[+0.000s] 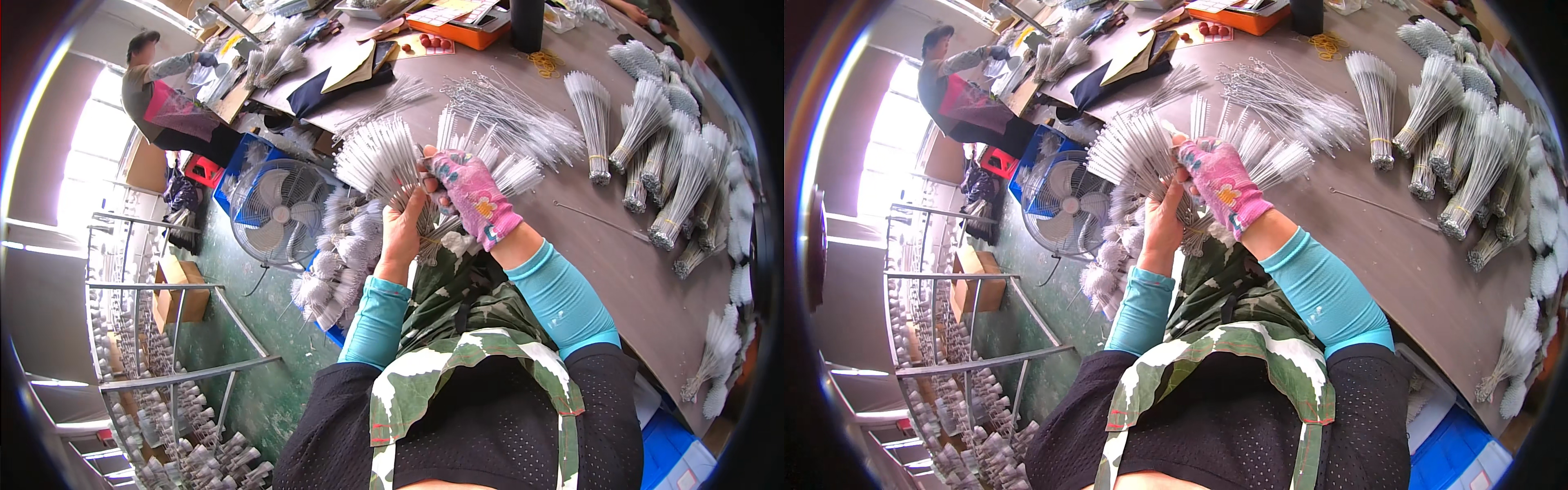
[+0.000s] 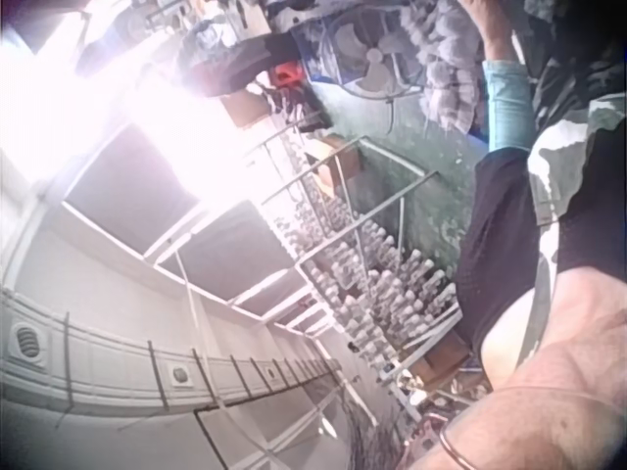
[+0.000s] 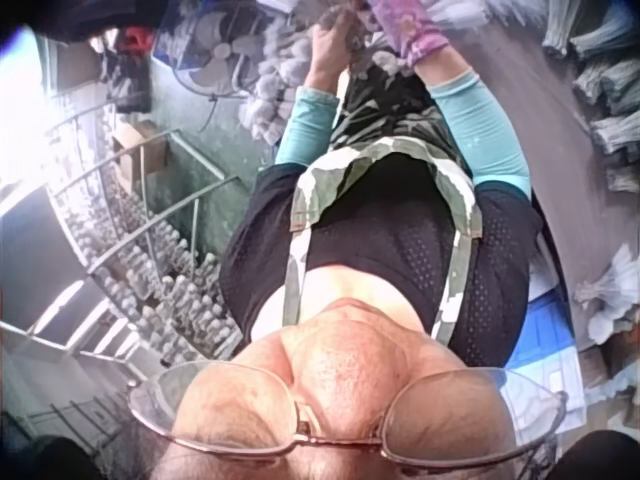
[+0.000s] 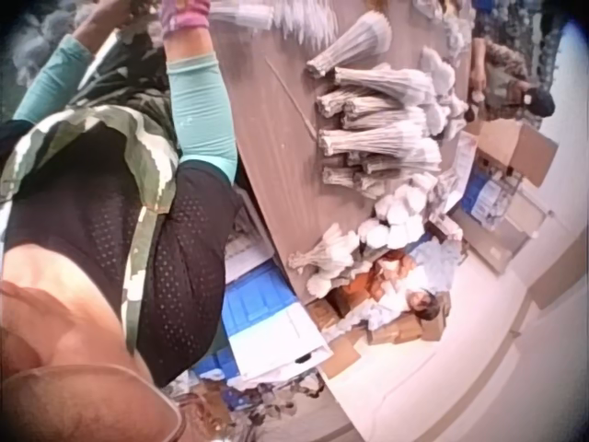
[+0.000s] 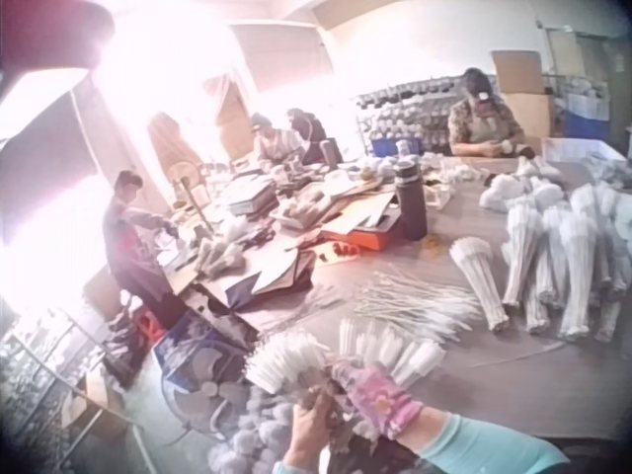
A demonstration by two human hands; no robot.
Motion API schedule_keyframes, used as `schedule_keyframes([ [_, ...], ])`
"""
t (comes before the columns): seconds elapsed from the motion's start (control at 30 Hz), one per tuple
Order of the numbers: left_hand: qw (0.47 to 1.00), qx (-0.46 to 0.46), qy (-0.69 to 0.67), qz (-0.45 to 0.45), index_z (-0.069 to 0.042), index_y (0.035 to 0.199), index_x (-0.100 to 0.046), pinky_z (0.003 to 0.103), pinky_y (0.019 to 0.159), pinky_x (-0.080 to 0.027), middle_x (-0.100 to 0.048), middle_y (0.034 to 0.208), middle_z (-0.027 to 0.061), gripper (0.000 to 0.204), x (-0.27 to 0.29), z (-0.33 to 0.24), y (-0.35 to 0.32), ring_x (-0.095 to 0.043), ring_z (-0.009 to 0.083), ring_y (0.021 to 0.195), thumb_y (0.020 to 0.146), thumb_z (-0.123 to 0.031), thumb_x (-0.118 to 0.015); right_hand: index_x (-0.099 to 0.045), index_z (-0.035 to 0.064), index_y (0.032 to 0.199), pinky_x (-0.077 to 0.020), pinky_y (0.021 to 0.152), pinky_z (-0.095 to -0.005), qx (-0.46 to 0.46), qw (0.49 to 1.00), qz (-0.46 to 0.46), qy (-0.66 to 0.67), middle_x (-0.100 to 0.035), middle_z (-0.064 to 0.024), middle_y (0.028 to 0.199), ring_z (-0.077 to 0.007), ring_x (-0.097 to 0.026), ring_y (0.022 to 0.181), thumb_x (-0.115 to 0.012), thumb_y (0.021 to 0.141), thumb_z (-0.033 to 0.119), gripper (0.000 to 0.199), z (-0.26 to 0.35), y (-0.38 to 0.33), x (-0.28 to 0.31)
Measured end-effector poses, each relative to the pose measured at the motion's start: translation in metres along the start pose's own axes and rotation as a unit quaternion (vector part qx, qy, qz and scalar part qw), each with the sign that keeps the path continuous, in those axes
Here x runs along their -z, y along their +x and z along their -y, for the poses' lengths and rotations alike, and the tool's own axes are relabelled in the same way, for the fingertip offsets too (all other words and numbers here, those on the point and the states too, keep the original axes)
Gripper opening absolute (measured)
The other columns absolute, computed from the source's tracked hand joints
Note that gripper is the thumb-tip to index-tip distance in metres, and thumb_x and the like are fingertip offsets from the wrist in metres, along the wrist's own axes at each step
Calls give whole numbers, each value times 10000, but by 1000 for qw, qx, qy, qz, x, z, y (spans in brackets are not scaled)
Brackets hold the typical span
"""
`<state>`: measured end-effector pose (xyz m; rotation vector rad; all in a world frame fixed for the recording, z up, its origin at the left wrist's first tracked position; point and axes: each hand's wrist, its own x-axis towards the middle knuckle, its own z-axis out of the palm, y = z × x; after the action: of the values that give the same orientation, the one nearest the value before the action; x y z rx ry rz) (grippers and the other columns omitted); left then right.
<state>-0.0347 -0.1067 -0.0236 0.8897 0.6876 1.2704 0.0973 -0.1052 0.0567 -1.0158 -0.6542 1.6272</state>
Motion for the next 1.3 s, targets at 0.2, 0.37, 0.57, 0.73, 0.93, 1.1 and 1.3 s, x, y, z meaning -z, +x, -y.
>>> schedule_keyframes([
  [0.2,999,4,19,-28,-27,1069,-596,244,724,-455,-621,945,19,194,-1,-3,0,-566,92,808,918,-138,-545,-613,45,861,-290,366,-182,9,1000,-8,10,-533,13,607,-47,-412,416,-590,891,268,227,0,1,-4],
  [0.37,999,2,26,-19,-34,1008,-621,233,700,-445,-620,906,4,163,-4,-2,0,-560,82,782,904,-152,-577,-603,45,839,-291,366,-181,29,999,-27,-8,-533,3,608,-51,-414,415,-597,887,263,223,0,1,-4],
  [0.57,999,15,39,-31,-35,1021,-632,238,730,-441,-623,939,-8,175,1,-2,0,-557,73,826,895,-149,-591,-605,40,843,-287,365,-180,39,999,-30,-10,-531,2,611,-51,-409,414,-606,882,254,218,0,1,-6],
  [0.73,998,15,63,-26,-32,1073,-627,251,759,-463,-628,996,3,207,2,1,-1,-572,84,871,902,-135,-573,-623,32,887,-288,367,-180,41,998,-48,-7,-532,4,614,-46,-404,417,-606,880,233,202,0,1,-5],
  [0.93,1000,17,20,-15,-24,1067,-608,245,737,-476,-626,951,17,200,6,4,3,-582,99,829,908,-134,-559,-617,43,905,-366,453,-179,-12,994,75,84,-546,-5,653,-54,-464,519,-562,905,279,242,3,-4,15],
  [1.1,998,22,35,-42,-23,892,-644,220,629,-448,-624,813,-2,155,5,-4,0,-562,72,694,899,-166,-585,-567,12,1014,-312,417,-149,-79,958,245,129,-548,-18,720,-39,-407,459,-443,931,434,447,6,-39,25],
  [1.3,998,35,12,-58,-26,870,-645,224,608,-445,-620,766,-4,152,1,-7,-1,-558,66,665,901,-161,-580,-574,29,1019,-285,363,-148,-145,986,21,-77,-593,-47,782,-35,-469,490,-629,850,354,370,-57,-63,82],
])
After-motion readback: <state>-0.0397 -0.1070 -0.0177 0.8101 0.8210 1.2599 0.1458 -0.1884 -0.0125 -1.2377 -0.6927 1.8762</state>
